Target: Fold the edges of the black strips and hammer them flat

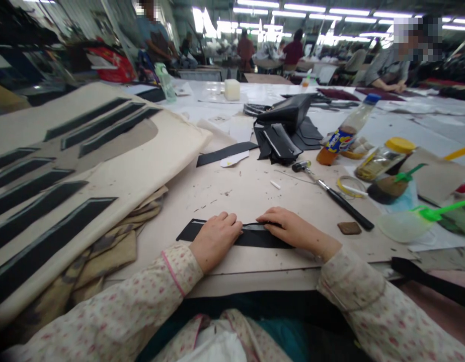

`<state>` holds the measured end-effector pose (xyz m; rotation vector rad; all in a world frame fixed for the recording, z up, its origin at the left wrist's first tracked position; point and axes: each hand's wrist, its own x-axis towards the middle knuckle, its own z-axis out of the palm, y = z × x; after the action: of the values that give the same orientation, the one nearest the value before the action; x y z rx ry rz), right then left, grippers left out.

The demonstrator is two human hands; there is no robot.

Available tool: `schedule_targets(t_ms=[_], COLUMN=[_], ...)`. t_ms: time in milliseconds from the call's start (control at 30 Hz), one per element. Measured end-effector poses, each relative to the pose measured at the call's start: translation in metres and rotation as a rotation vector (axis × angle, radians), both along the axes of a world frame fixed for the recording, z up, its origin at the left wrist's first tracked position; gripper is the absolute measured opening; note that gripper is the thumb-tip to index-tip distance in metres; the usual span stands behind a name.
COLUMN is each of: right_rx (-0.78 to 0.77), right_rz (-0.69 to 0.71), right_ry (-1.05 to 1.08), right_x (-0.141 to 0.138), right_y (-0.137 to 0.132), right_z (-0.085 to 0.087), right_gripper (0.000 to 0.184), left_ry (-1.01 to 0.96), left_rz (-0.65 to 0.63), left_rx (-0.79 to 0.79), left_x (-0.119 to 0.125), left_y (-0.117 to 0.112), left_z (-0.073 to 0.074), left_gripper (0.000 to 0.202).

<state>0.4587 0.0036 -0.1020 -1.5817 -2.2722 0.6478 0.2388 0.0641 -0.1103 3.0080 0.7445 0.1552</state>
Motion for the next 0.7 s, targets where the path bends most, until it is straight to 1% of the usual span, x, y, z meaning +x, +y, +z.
schedule_targets(t_ms=[133,333,467,633,700], right_rx=[0.038,0.072,0.084,0.105,0.101], right_rz=[-0.011,-0.027,-0.018,0.019,0.035], right_ry=[0.018,0.054,0.041,-0.030,-0.057], right_x=[-0.002,-0.003,-0.001,-0.004,-0.005], right_y=[-0.004,-0.006,-0.008,-0.010,-0.011], right_z=[-0.004,-0.012,-0.014,-0.008,-0.006], right_gripper=[0.030,0.024,0.023,0.026,0.028], left_ry=[-0.050,-0.136,-0.081,0.029,0.042], left_rz=[0.015,-0.101,-0.129,-0.215,-0.192], left_rx=[-0.059,-0.155,-0.129,-0.051,-0.049], left_x=[0.005,0.006,0.006,0.010,0.013], left_y=[0.002,0.001,0.001,-0.002,-0.003], left_z=[-0.004,-0.009,-0.005,0.003,0.004], left_gripper=[0.009,0.022,0.023,0.018,0.015])
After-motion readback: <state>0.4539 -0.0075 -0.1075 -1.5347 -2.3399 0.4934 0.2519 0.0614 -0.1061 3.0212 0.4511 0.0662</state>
